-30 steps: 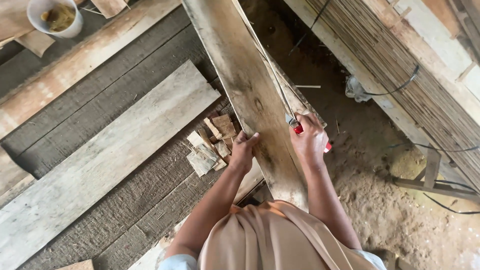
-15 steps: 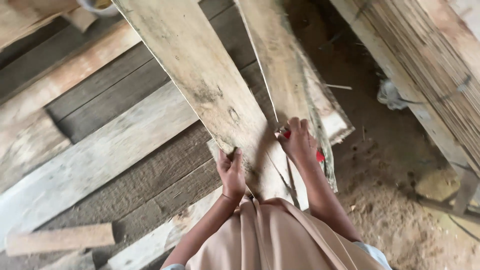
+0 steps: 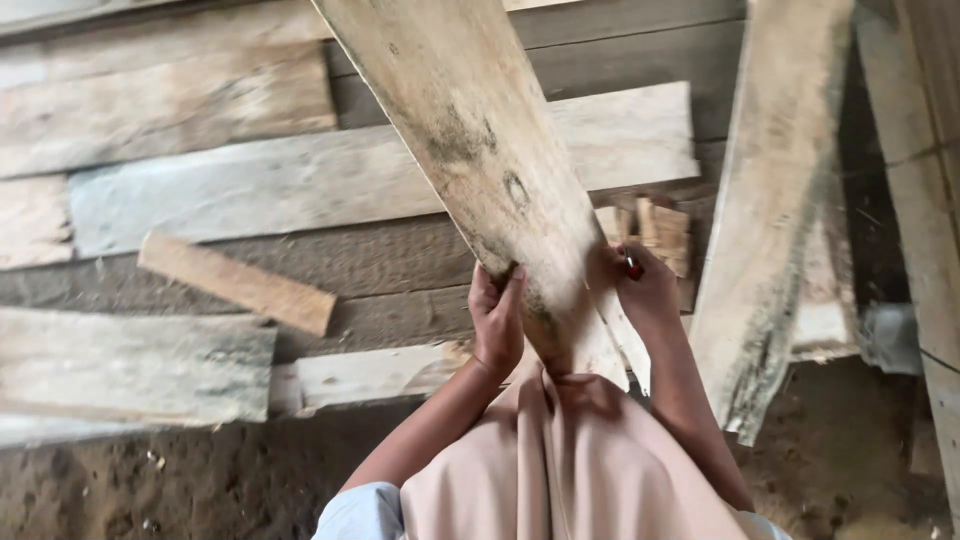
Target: The person uses a red utility knife to scrape the surface of several wooden planks on a workbench. They repeatedly pick up planks, scrape them, and set them aside, handling multiple pieces throughout the clip.
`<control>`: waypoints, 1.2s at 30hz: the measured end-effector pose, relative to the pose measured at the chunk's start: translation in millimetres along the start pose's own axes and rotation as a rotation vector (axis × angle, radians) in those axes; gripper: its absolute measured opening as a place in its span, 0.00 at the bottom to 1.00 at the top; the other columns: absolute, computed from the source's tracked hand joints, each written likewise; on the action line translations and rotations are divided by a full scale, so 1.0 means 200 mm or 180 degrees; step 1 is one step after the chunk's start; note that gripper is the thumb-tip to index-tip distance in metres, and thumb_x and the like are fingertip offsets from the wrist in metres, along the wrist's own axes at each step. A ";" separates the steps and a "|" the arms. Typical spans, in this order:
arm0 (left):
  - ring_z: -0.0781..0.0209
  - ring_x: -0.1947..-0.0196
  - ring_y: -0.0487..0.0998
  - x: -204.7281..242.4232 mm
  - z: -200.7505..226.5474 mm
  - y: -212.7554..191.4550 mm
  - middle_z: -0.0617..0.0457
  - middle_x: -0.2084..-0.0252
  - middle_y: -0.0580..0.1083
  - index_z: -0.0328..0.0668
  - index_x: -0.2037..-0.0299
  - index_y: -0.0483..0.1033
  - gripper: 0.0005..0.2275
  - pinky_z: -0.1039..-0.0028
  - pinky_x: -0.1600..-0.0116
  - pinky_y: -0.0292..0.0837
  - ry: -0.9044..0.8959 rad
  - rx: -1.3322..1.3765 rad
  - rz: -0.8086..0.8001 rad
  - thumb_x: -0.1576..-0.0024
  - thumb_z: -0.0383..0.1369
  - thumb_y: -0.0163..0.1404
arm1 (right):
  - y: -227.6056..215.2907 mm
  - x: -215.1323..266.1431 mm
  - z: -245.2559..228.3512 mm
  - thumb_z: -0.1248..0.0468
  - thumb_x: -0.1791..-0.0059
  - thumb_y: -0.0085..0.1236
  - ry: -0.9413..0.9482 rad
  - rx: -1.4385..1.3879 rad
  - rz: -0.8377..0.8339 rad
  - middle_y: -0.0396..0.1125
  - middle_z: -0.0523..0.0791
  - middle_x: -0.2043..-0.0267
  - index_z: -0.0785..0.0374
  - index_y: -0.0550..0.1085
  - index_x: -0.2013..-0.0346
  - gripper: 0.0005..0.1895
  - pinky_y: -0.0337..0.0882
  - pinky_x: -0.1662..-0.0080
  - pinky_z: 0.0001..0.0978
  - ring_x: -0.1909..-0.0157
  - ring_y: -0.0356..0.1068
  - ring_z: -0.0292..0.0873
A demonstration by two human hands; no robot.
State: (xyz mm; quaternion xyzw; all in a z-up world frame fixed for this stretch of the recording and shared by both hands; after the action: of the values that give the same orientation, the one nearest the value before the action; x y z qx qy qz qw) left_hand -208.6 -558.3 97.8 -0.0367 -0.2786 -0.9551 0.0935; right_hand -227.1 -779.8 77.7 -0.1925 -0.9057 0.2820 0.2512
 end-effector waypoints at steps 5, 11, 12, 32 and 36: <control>0.62 0.49 0.75 -0.15 0.33 -0.34 0.46 0.50 0.76 0.36 0.42 0.70 0.19 0.60 0.43 0.73 0.0037 0.0050 -0.0193 0.42 0.27 0.58 | 0.25 0.10 -0.23 0.38 0.46 0.58 -0.0447 0.0493 0.0143 0.62 0.48 0.74 0.51 0.72 0.69 0.22 0.68 0.60 0.45 0.67 0.67 0.48; 0.60 0.52 0.77 -0.33 0.42 -0.89 0.46 0.51 0.77 0.38 0.43 0.70 0.15 0.60 0.46 0.76 -0.0206 0.0241 0.0050 0.39 0.28 0.56 | 0.64 0.49 -0.77 0.63 0.58 0.60 -0.2087 0.1242 0.1409 0.62 0.35 0.54 0.44 0.77 0.49 0.22 0.78 0.56 0.38 0.56 0.73 0.42; 0.60 0.52 0.77 -0.36 0.44 -0.99 0.46 0.51 0.77 0.38 0.43 0.70 0.15 0.60 0.46 0.76 -0.0162 0.0257 0.0087 0.39 0.28 0.56 | 0.74 0.56 -0.81 0.63 0.58 0.60 -0.2143 0.1237 0.1385 0.62 0.35 0.54 0.44 0.77 0.49 0.22 0.78 0.56 0.38 0.56 0.73 0.42; 0.63 0.68 0.78 -0.99 0.63 -1.94 0.56 0.64 0.75 0.45 0.53 0.74 0.15 0.76 0.69 0.78 -0.0534 0.0829 0.0649 0.47 0.30 0.64 | 2.12 0.83 -0.83 0.50 0.56 0.68 -0.1811 0.2429 -0.0687 0.56 0.48 0.45 0.59 0.60 0.45 0.34 0.81 0.60 0.56 0.61 0.76 0.60; 0.69 0.71 0.76 -1.00 0.69 -1.87 0.57 0.67 0.75 0.44 0.56 0.75 0.13 0.78 0.69 0.78 -0.0492 0.0892 0.0700 0.48 0.30 0.65 | 2.10 0.86 -0.96 0.54 0.57 0.71 -0.1582 0.2335 -0.0718 0.57 0.54 0.42 0.61 0.57 0.38 0.41 0.81 0.58 0.58 0.56 0.76 0.63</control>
State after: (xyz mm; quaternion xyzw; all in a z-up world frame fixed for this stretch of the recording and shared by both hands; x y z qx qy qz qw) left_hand -85.1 -142.5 -6.9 -0.1268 -0.4095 -0.8854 0.1798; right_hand -168.9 -294.1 19.8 0.0825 -0.7941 0.5926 0.1070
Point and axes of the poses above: each hand's wrist, its own x-axis away from the middle knuckle, its own y-axis out of the palm, z = x × y, the point moved 4 cm from there along -x, towards the middle knuckle
